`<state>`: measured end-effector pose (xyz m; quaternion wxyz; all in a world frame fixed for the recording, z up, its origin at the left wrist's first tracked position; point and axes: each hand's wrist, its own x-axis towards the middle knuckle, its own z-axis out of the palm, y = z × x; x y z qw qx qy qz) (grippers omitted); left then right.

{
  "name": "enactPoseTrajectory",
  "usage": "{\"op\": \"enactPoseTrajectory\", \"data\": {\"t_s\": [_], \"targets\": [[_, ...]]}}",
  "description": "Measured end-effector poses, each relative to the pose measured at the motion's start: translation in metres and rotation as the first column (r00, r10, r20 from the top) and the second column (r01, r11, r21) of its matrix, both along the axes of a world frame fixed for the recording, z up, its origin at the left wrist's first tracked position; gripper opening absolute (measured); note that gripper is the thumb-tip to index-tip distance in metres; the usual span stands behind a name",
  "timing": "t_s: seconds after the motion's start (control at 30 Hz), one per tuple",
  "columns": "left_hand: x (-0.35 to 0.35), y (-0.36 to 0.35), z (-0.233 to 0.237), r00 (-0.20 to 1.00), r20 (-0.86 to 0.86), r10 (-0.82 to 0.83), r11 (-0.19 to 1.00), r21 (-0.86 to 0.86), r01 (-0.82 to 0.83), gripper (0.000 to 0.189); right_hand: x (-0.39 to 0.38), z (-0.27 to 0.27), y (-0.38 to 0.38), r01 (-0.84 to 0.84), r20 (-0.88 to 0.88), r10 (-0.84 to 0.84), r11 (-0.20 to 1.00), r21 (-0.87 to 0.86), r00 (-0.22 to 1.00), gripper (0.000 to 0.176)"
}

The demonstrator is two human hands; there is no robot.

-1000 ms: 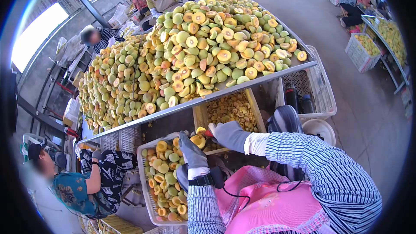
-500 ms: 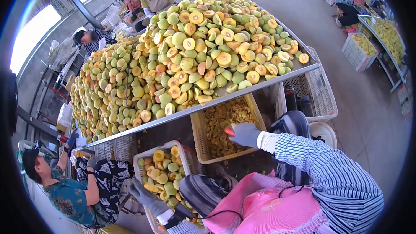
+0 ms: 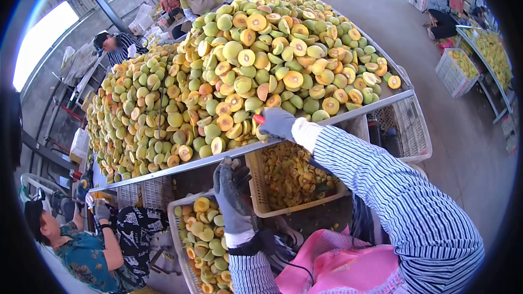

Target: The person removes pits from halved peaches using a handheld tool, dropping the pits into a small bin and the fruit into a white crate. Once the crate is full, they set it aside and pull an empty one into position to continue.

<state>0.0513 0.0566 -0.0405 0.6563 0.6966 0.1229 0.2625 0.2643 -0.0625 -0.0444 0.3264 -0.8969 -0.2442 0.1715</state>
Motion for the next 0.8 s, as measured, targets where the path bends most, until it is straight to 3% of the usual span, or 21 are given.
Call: {"op": "enactPoseTrajectory", "data": {"t_s": [0.03, 0.07, 0.1, 0.17, 0.2, 0.23, 0.27, 0.3, 0.33, 0.37, 0.4, 0.43, 0.47, 0.5, 0.57, 0.6, 0.73, 0.77, 0.8], "targets": [[0.013, -0.003, -0.001, 0.998, -0.051, 0.026, 0.976, -0.214, -0.037, 0.043, 0.001, -0.002, -0.011, 0.080, -0.174, -0.039, 0.968, 0.237, 0.984, 0.036], [0.025, -0.006, -0.005, 0.993, -0.107, 0.040, 0.906, -0.416, -0.081, 0.046, -0.005, -0.008, -0.017, 0.088, -0.098, -0.055, 0.922, 0.377, 0.994, 0.035], [0.035, -0.012, -0.016, 0.994, -0.104, 0.043, 0.903, -0.422, -0.083, 0.046, -0.011, -0.023, -0.020, 0.005, 0.075, -0.048, 0.868, 0.497, 0.996, 0.038], [0.051, -0.024, -0.039, 0.999, 0.043, 0.019, 0.973, -0.233, -0.009, 0.047, -0.044, -0.011, -0.021, -0.045, 0.121, -0.025, 0.838, 0.544, 0.992, 0.041], [0.050, -0.033, -0.018, 0.998, -0.067, 0.005, 0.976, -0.217, -0.020, 0.048, -0.060, 0.003, -0.026, -0.038, 0.109, -0.026, 0.838, 0.544, 0.994, 0.041], [0.051, -0.029, -0.026, 0.997, -0.078, 0.008, 0.976, -0.217, -0.025, 0.048, -0.074, 0.019, -0.030, 0.060, -0.175, 0.053, 0.809, 0.584, 0.983, 0.041], [0.053, -0.021, -0.038, 0.999, -0.033, -0.040, 0.835, -0.549, 0.015, 0.050, -0.083, 0.024, -0.032, 0.166, -0.438, 0.144, 0.786, 0.595, 0.887, 0.041], [0.055, -0.016, -0.045, 0.997, 0.033, -0.064, 0.587, -0.807, 0.064, 0.051, -0.086, 0.009, -0.034, 0.164, -0.440, 0.150, 0.784, 0.598, 0.885, 0.041], [0.051, -0.024, -0.050, 0.996, 0.017, 0.084, 0.775, -0.629, -0.054, 0.053, -0.087, -0.010, -0.038, -0.008, -0.120, 0.105, 0.786, 0.618, 0.987, 0.041], [0.049, -0.020, -0.052, 0.996, 0.015, 0.090, 0.780, -0.623, -0.060, 0.053, -0.087, -0.027, -0.039, -0.174, 0.215, 0.056, 0.794, 0.583, 0.975, 0.040], [0.047, -0.015, -0.053, 0.998, 0.037, 0.053, 0.927, -0.373, -0.036, 0.047, -0.094, -0.013, -0.039, -0.242, 0.268, 0.121, 0.841, 0.484, 0.956, 0.039], [0.045, -0.011, -0.055, 0.999, 0.043, 0.006, 0.995, -0.096, -0.002, 0.063, -0.098, -0.011, -0.038, -0.236, 0.260, 0.118, 0.839, 0.491, 0.958, 0.039], [0.045, -0.005, -0.061, 0.989, 0.136, 0.057, 0.697, -0.714, 0.058, 0.061, -0.102, -0.011, -0.036, -0.261, 0.275, 0.177, 0.914, 0.311, 0.945, 0.040], [0.046, -0.005, -0.067, 0.990, 0.130, 0.051, 0.699, -0.712, 0.058, 0.061, -0.104, -0.013, -0.035, -0.277, 0.279, 0.236, 0.954, 0.117, 0.931, 0.042], [0.046, -0.006, -0.075, 0.993, 0.111, 0.041, 0.958, -0.285, -0.008, 0.056, -0.102, -0.018, -0.033, -0.258, 0.278, 0.211, 0.955, 0.145, 0.937, 0.047], [0.046, -0.003, -0.075, 0.997, 0.071, -0.008, 0.996, -0.089, 0.014, 0.047, -0.100, -0.017, -0.033, -0.260, 0.263, 0.222, 0.958, 0.118, 0.939, 0.047], [0.050, -0.003, -0.065, 1.000, 0.013, -0.011, 0.990, -0.143, 0.012, 0.040, -0.098, -0.015, -0.035, -0.242, 0.185, 0.223, 0.966, 0.089, 0.957, 0.044], [0.052, -0.005, -0.062, 0.978, 0.200, -0.060, 0.885, -0.443, 0.144, 0.039, -0.096, -0.020, -0.033, -0.241, 0.186, 0.221, 0.966, 0.089, 0.957, 0.044], [0.054, -0.007, -0.059, 0.923, 0.383, -0.045, 0.678, -0.666, 0.310, 0.038, -0.093, -0.025, -0.029, -0.198, 0.160, 0.149, 0.914, 0.355, 0.976, 0.044]]}}
